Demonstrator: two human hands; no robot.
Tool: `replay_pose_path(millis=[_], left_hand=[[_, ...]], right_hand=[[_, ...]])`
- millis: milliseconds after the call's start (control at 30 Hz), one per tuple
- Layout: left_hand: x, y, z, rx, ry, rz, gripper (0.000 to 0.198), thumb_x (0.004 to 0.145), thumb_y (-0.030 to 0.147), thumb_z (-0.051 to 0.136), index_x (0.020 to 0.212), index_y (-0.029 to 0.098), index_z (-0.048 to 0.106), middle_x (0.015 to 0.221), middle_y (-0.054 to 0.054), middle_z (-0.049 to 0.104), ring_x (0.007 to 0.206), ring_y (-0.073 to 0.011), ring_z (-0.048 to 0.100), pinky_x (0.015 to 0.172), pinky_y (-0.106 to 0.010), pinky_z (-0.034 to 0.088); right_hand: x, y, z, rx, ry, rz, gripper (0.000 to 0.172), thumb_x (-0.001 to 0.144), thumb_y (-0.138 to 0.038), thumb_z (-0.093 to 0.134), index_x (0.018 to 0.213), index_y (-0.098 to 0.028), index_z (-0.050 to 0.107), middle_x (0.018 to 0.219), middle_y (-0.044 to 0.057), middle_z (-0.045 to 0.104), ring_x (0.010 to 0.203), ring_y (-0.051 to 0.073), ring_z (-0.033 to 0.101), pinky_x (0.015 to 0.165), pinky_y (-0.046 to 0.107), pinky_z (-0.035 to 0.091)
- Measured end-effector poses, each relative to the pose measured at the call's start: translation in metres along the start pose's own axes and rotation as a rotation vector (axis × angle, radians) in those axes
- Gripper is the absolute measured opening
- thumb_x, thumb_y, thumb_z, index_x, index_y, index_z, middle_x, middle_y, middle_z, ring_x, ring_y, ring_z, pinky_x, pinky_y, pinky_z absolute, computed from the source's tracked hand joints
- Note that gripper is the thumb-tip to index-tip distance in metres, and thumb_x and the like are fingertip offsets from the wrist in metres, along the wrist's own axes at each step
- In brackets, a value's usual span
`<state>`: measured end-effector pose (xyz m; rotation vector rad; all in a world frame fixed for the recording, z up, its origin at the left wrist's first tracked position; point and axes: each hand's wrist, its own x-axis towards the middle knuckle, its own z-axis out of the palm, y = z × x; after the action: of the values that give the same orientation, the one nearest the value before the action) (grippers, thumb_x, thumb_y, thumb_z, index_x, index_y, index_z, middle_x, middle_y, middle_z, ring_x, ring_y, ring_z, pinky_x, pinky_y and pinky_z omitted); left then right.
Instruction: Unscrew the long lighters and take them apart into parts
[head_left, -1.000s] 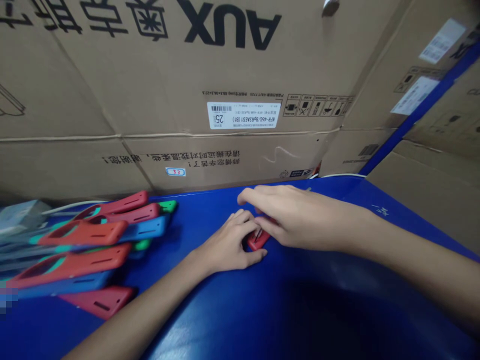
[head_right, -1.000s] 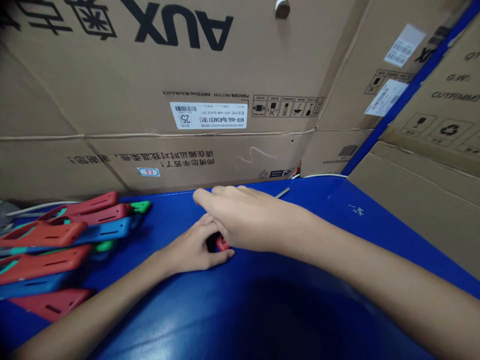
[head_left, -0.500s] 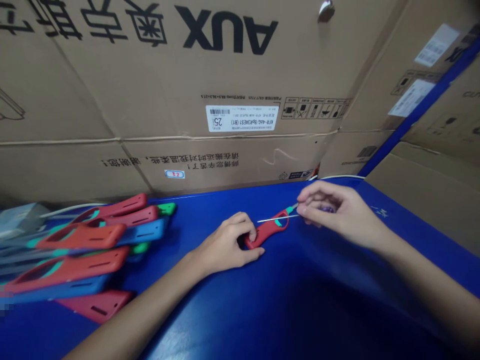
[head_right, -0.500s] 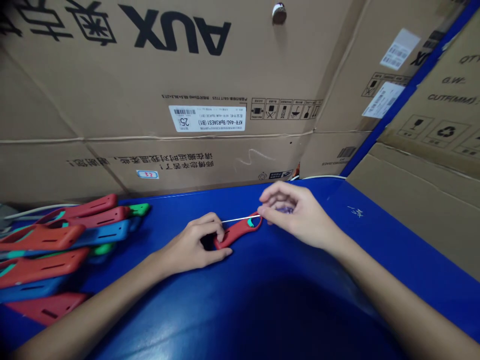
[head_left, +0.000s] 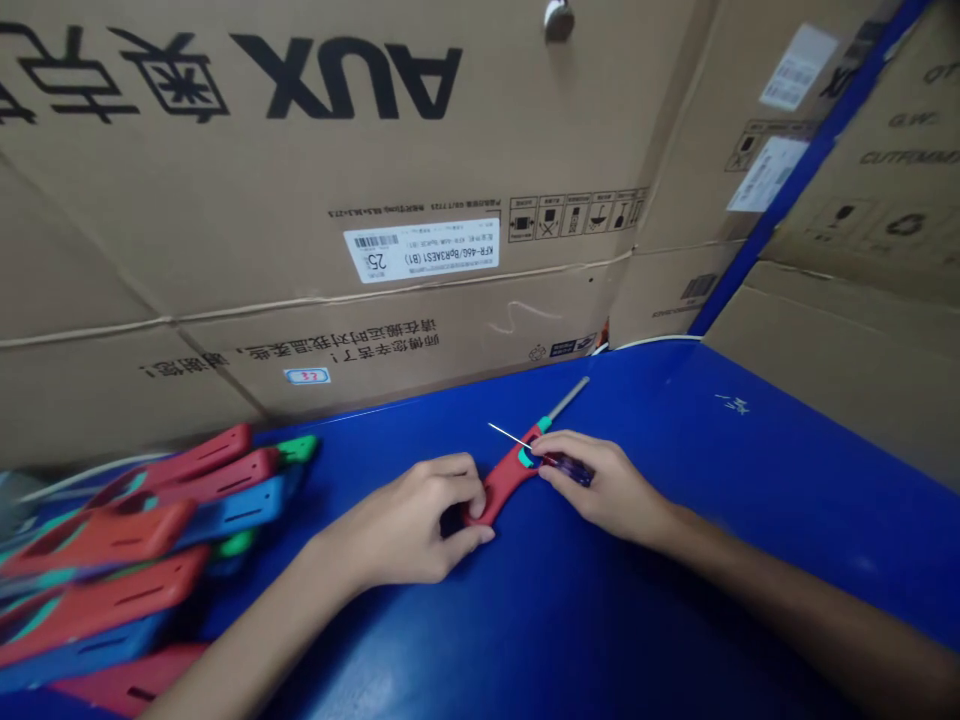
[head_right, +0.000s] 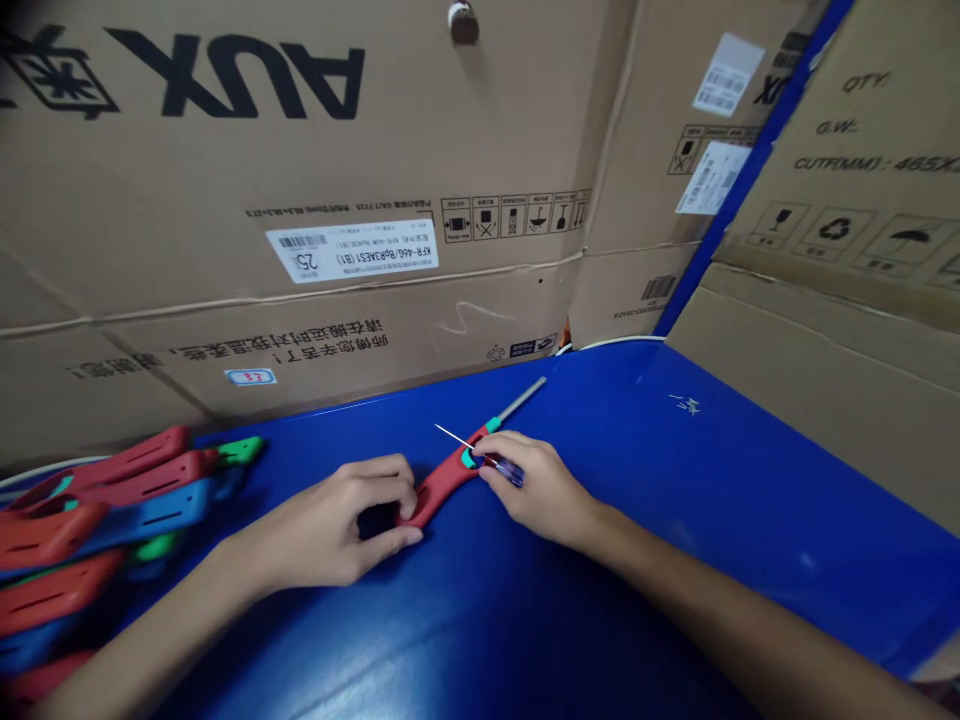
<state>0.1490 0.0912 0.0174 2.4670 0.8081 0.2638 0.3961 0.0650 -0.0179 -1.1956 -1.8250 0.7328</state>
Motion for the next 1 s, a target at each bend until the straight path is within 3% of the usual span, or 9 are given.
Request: replay_pose_path(millis=[67, 167, 367, 567, 733, 1000], left_hand=[[-0.001, 0.007, -0.006, 0.009, -0.064, -0.044, 0.003, 0.085, 0.022, 0.061, 0.082, 0.022, 0.061, 0.090, 0.000, 0.060, 0.073, -0.0157, 0.058, 0.066, -0.027, 0.045], [-0.002, 0.015, -0.009, 0.026, -0.121, -0.056, 0.011, 0.086, 0.015, 0.053, 0.081, 0.022, 0.059, 0.089, 0.001, 0.060, 0.079, -0.0168, 0.060, 0.072, -0.027, 0.045], [-0.003, 0.020, -0.006, 0.184, -0.161, -0.109, 0.018, 0.093, 0.018, 0.040, 0.082, 0.021, 0.054, 0.091, -0.003, 0.057, 0.078, -0.0200, 0.058, 0.071, -0.032, 0.044], [-0.005, 0.013, -0.007, 0.307, -0.137, -0.213, 0.024, 0.096, 0.021, 0.029, 0.083, 0.020, 0.048, 0.089, -0.008, 0.056, 0.074, -0.0230, 0.055, 0.070, -0.038, 0.044], [-0.009, 0.008, -0.005, 0.438, -0.072, -0.290, 0.028, 0.098, 0.024, 0.025, 0.087, 0.019, 0.050, 0.090, -0.009, 0.060, 0.078, -0.0248, 0.058, 0.081, -0.048, 0.043], [-0.008, 0.006, 0.004, 0.609, 0.014, -0.376, 0.029, 0.099, 0.024, 0.030, 0.082, 0.018, 0.053, 0.081, -0.007, 0.063, 0.072, -0.0248, 0.060, 0.073, -0.042, 0.041]], right_hand=[[-0.002, 0.001, 0.003, -0.067, -0.036, -0.092, 0.013, 0.087, -0.016, 0.057, 0.093, -0.020, 0.068, 0.105, 0.009, 0.071, 0.103, 0.022, 0.064, 0.098, 0.044, 0.047], [-0.002, 0.003, 0.004, -0.137, -0.074, -0.182, 0.016, 0.090, -0.013, 0.053, 0.093, -0.020, 0.067, 0.101, 0.008, 0.072, 0.101, 0.020, 0.064, 0.096, 0.043, 0.048], [-0.003, 0.004, 0.002, -0.210, -0.086, -0.237, 0.017, 0.091, -0.010, 0.051, 0.094, -0.017, 0.066, 0.098, 0.008, 0.070, 0.096, 0.019, 0.062, 0.089, 0.036, 0.051], [-0.008, -0.006, -0.001, -0.241, -0.114, -0.251, 0.016, 0.090, -0.008, 0.052, 0.088, -0.016, 0.067, 0.088, 0.007, 0.069, 0.085, 0.017, 0.062, 0.082, 0.032, 0.053], [-0.019, -0.016, 0.006, -0.267, -0.160, -0.292, 0.021, 0.092, -0.009, 0.050, 0.086, -0.017, 0.068, 0.084, 0.005, 0.070, 0.077, 0.015, 0.061, 0.082, 0.033, 0.050], [-0.033, -0.017, 0.023, -0.312, -0.127, -0.330, 0.022, 0.091, -0.008, 0.050, 0.086, -0.017, 0.069, 0.080, 0.003, 0.068, 0.070, 0.013, 0.056, 0.073, 0.027, 0.047]])
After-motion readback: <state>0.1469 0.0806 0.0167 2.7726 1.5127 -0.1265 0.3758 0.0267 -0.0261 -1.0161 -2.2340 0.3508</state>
